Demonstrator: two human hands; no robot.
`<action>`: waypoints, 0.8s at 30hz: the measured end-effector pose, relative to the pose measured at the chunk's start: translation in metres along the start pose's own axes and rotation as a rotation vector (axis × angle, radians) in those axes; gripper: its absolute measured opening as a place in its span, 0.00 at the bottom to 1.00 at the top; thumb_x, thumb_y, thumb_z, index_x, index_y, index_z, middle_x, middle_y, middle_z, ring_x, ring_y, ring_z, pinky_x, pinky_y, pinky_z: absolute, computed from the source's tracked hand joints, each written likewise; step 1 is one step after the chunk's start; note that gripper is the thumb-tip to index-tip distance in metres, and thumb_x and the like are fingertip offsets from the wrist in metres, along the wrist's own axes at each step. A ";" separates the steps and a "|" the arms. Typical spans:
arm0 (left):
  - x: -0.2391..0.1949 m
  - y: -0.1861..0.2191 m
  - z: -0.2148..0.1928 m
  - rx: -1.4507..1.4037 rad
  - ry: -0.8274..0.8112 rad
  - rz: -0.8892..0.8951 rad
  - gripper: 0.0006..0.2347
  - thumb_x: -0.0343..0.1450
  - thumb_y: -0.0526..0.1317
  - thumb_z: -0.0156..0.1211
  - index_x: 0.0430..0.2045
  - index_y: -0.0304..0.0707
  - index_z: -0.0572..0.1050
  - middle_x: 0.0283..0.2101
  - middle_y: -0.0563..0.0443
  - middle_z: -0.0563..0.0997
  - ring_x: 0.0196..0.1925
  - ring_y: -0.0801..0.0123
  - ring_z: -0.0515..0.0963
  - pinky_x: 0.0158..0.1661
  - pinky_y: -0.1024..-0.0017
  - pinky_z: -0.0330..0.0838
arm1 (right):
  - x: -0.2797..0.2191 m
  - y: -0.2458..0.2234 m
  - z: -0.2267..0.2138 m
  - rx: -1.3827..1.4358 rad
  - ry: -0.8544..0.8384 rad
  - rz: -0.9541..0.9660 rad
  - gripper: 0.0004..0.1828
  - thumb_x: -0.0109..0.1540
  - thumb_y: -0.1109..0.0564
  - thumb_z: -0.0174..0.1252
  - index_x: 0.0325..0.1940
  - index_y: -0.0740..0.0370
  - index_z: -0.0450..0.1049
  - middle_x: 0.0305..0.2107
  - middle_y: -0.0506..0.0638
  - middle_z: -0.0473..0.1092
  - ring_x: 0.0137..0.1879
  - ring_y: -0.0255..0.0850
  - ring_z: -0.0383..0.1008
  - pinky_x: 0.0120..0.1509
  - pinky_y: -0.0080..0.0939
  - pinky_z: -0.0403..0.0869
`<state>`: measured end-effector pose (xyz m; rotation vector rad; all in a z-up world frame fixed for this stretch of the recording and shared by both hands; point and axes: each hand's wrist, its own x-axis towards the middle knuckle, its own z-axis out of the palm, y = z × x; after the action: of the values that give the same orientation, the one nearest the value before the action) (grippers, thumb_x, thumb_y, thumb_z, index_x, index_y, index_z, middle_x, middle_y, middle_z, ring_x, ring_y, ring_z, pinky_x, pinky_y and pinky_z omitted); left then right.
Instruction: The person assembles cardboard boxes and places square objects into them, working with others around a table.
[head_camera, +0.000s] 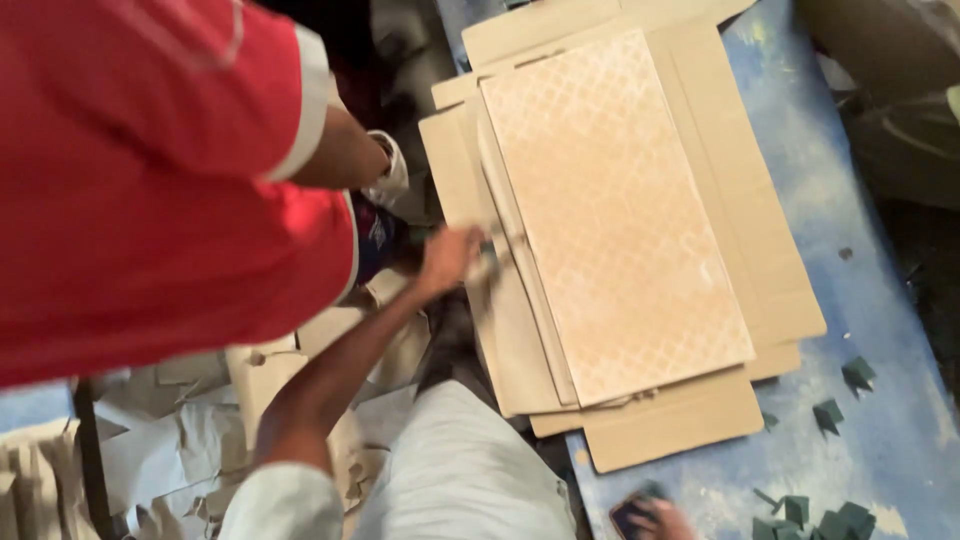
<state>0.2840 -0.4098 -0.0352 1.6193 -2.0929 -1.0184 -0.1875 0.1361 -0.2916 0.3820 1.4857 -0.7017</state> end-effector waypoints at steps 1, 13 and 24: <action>0.033 -0.009 -0.019 -0.005 -0.012 -0.010 0.10 0.72 0.45 0.55 0.37 0.47 0.83 0.29 0.44 0.84 0.35 0.53 0.85 0.39 0.57 0.77 | -0.014 0.041 0.043 -0.001 0.010 0.012 0.12 0.67 0.43 0.61 0.46 0.49 0.70 0.32 0.51 0.80 0.32 0.53 0.81 0.30 0.54 0.73; 0.277 -0.030 -0.094 0.267 0.112 0.006 0.15 0.72 0.53 0.63 0.30 0.40 0.84 0.27 0.38 0.82 0.33 0.44 0.82 0.34 0.52 0.73 | -0.042 0.138 0.330 0.299 -0.495 -0.498 0.14 0.79 0.60 0.49 0.61 0.80 0.65 0.44 0.53 0.67 0.51 0.44 0.67 0.61 0.39 0.69; 0.333 -0.088 -0.092 0.094 -0.212 0.036 0.10 0.73 0.43 0.65 0.33 0.33 0.85 0.24 0.46 0.84 0.22 0.65 0.82 0.30 0.64 0.75 | -0.247 -0.037 0.519 -0.310 -0.003 -0.671 0.20 0.66 0.50 0.52 0.61 0.57 0.72 0.50 0.47 0.74 0.53 0.39 0.75 0.57 0.38 0.73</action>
<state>0.2984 -0.7615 -0.0907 1.5704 -2.3315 -1.1395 0.2031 -0.1731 -0.0024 -0.3776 1.6957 -0.9693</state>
